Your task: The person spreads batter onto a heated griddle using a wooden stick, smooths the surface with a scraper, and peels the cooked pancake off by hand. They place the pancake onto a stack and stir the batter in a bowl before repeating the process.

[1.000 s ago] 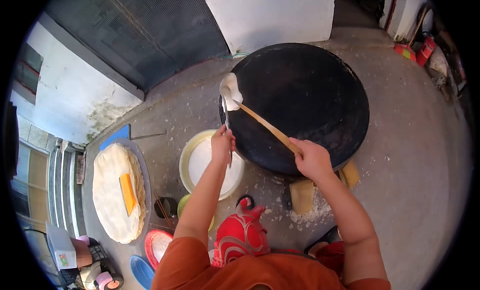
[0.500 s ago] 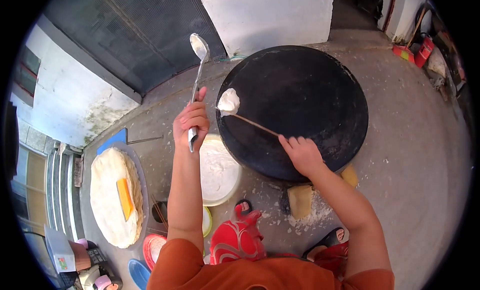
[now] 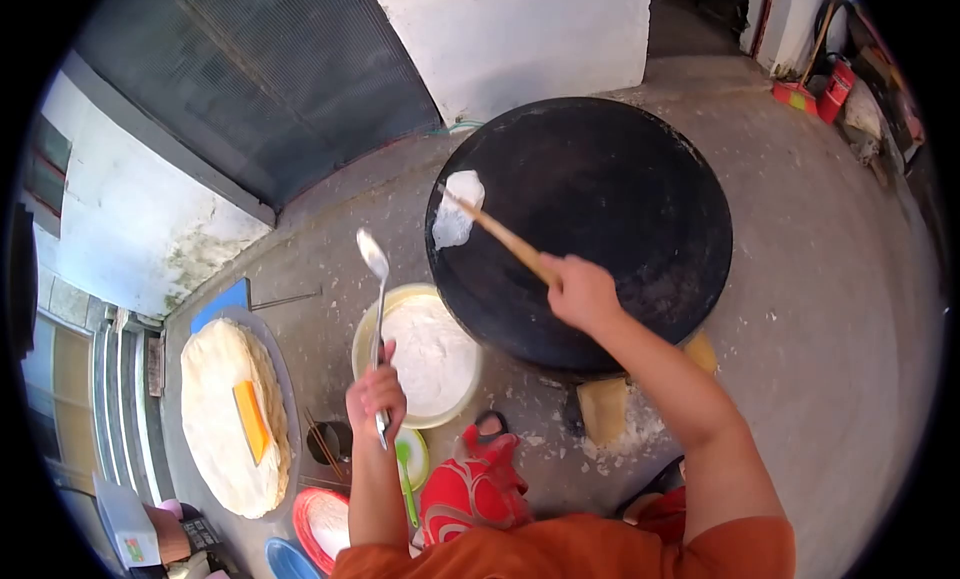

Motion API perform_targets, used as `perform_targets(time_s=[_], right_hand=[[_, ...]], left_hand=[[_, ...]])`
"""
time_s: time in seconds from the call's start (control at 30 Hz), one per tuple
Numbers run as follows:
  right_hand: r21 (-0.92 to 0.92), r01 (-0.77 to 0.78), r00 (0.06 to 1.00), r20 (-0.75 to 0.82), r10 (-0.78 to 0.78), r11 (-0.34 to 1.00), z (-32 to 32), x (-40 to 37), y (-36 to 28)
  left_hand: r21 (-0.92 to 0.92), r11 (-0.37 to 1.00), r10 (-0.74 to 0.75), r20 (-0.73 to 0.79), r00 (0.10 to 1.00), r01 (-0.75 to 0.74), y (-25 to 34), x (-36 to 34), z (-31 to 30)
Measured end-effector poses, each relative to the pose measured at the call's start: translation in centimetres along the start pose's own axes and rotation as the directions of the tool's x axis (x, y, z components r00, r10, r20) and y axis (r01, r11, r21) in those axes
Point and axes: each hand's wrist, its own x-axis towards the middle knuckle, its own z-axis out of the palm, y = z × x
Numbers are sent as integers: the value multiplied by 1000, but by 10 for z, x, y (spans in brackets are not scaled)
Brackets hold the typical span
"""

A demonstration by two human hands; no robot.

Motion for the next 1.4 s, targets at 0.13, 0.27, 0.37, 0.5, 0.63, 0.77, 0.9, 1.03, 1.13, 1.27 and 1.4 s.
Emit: perform_targets(time_s=[0.13,0.27,0.37,0.5,0.63,0.77,0.9,1.03,1.13,1.27,1.4], right_hand=[[-21,45,999,-4,-45,999,0,-8,6],[-21,-122,989,-84,120,992,7,22,18],[295,-149,987,-15,160,944,6,-2,-10],[-188,-75,994,-98,58,979,4,23,22],[203,-305,949,-23,315,931,5,33,12],[56,-71,994,82,66,996,10,18,-27],[-81,-290,954,-97,282,954,13,61,24],[135,-195,981,22,194,971,9,21,-16],[-262,-242,970,-64,233,934,10,47,36],[88,-399,906,-114,407,913,12,56,32],[-80,-259,965,10,260,963,8,54,-4]], left_hand=[[-97,994,37,-158,987,-53,4,-35,-43],[-202,972,54,-321,945,-124,0,-49,-79],[-216,967,69,-298,952,-137,-4,-50,-89],[-209,964,90,-332,939,-166,-4,-45,-88],[-192,969,80,-352,933,-155,-2,-46,-88],[-202,968,71,-345,936,-148,-1,-40,-94],[-226,965,31,-401,916,-132,-1,-46,-90],[-229,963,42,-400,916,-144,4,-41,-94],[-192,972,38,-434,900,-134,4,-45,-98],[-214,971,8,-418,908,-107,9,-43,-99],[-203,974,9,-416,909,-102,7,-38,-101]])
